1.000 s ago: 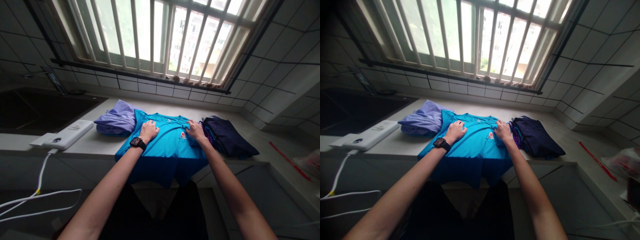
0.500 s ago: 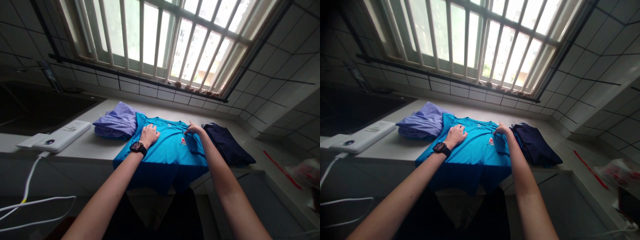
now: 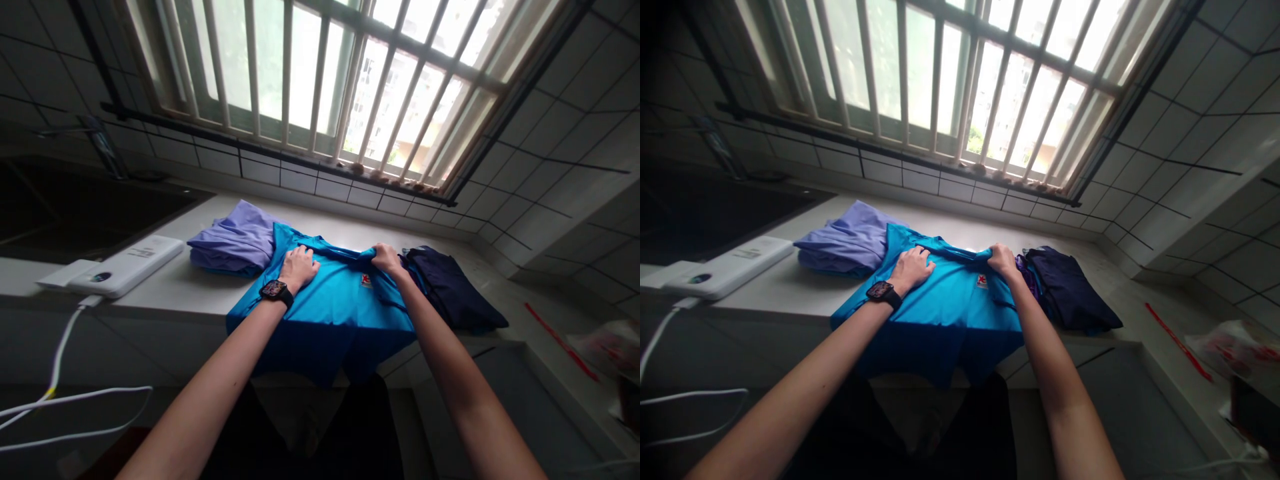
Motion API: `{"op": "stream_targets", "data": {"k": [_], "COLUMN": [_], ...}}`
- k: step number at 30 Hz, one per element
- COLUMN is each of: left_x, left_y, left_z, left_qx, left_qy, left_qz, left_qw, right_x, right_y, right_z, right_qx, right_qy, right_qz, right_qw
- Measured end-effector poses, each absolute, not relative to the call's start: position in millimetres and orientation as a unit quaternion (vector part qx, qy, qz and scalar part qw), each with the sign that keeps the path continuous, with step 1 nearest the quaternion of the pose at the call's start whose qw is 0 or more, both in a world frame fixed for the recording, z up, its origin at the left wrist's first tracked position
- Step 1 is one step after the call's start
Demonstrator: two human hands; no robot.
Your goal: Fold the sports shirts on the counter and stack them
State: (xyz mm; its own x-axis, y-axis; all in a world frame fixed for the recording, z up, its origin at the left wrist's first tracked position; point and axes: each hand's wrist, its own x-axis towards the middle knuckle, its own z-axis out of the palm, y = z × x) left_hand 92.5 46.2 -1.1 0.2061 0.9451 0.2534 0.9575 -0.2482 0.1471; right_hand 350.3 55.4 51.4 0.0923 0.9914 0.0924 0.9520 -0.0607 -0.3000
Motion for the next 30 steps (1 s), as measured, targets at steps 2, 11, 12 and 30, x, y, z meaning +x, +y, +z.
{"op": "stream_targets", "data": {"k": [2, 11, 12, 30], "left_x": [93, 92, 91, 90], "left_y": [46, 47, 46, 89], "left_z": [-1, 6, 6, 53], "left_qx": [-0.775, -0.759, -0.765, -0.865], "left_qy": [-0.613, -0.601, -0.592, -0.499], "left_qz": [-0.154, -0.245, -0.251, -0.027], "left_qw": [0.017, 0.042, 0.038, -0.035], "right_x": [346, 364, 366, 361], "right_y": [42, -2, -5, -17], "right_z": [43, 11, 10, -1], "right_qx": [-0.713, -0.508, -0.494, -0.505], "right_qy": [-0.676, -0.768, -0.766, -0.722], "right_qz": [-0.025, 0.245, 0.276, 0.287], "right_qw": [0.182, 0.305, 0.305, 0.377]}}
